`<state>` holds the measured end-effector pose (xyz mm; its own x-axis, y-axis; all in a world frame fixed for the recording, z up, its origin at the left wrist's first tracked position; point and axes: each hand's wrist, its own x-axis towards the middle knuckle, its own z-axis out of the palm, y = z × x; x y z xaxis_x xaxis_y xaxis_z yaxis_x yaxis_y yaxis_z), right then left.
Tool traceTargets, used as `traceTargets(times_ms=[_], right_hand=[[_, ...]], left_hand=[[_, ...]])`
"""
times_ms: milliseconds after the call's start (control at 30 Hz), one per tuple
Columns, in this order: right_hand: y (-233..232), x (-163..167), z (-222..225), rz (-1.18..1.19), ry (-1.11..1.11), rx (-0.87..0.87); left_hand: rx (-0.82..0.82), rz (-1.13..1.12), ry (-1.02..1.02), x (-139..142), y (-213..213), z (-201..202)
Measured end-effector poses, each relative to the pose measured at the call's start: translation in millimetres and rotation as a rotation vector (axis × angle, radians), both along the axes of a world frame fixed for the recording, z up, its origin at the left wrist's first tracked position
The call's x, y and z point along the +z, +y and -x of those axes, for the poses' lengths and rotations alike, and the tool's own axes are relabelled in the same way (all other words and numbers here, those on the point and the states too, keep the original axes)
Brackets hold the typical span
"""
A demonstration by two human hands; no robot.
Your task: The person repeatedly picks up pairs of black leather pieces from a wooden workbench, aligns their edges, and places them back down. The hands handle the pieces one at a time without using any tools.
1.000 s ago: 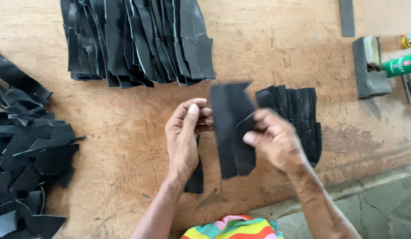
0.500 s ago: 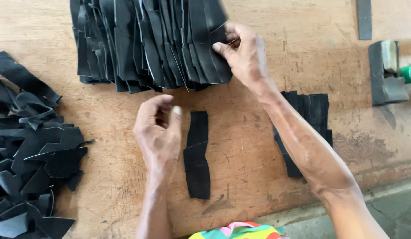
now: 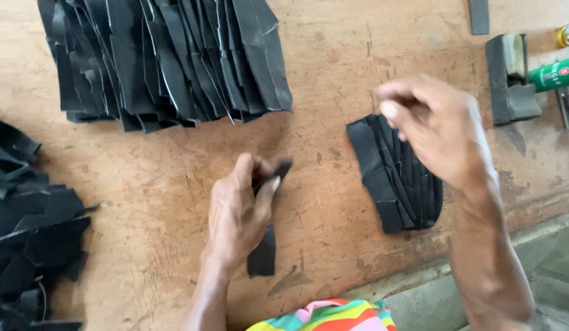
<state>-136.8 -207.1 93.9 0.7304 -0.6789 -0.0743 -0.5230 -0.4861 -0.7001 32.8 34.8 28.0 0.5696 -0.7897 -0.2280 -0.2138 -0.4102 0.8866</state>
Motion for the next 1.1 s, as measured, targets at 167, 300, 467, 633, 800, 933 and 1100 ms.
traceTargets(times_ms=[167,300,467,633,800,933,1100], right_hand=[[44,-3,32,-0.115,0.334,-0.244],[84,-27,42,0.171,0.188,-0.097],[99,-48,45,0.457,0.122,-0.132],[99,-50,42,0.299,0.098,-0.213],[97,-48,35,0.346,0.133,-0.107],[97,-37,38,0.308,0.129,0.032],[92,-18,60,0.1,0.035,0.333]], left_hand=[[0.115,0.218,0.606,-24,-19,13],[0.19,0.387,1.107,-30,-23,12],[-0.041,0.362,0.799,-30,-20,7],[0.028,0.338,0.763,-33,-19,12],[0.111,0.338,0.746,-30,-30,7],[0.09,0.271,0.956,-27,-33,7],[-0.153,0.446,0.984,-33,-30,4]])
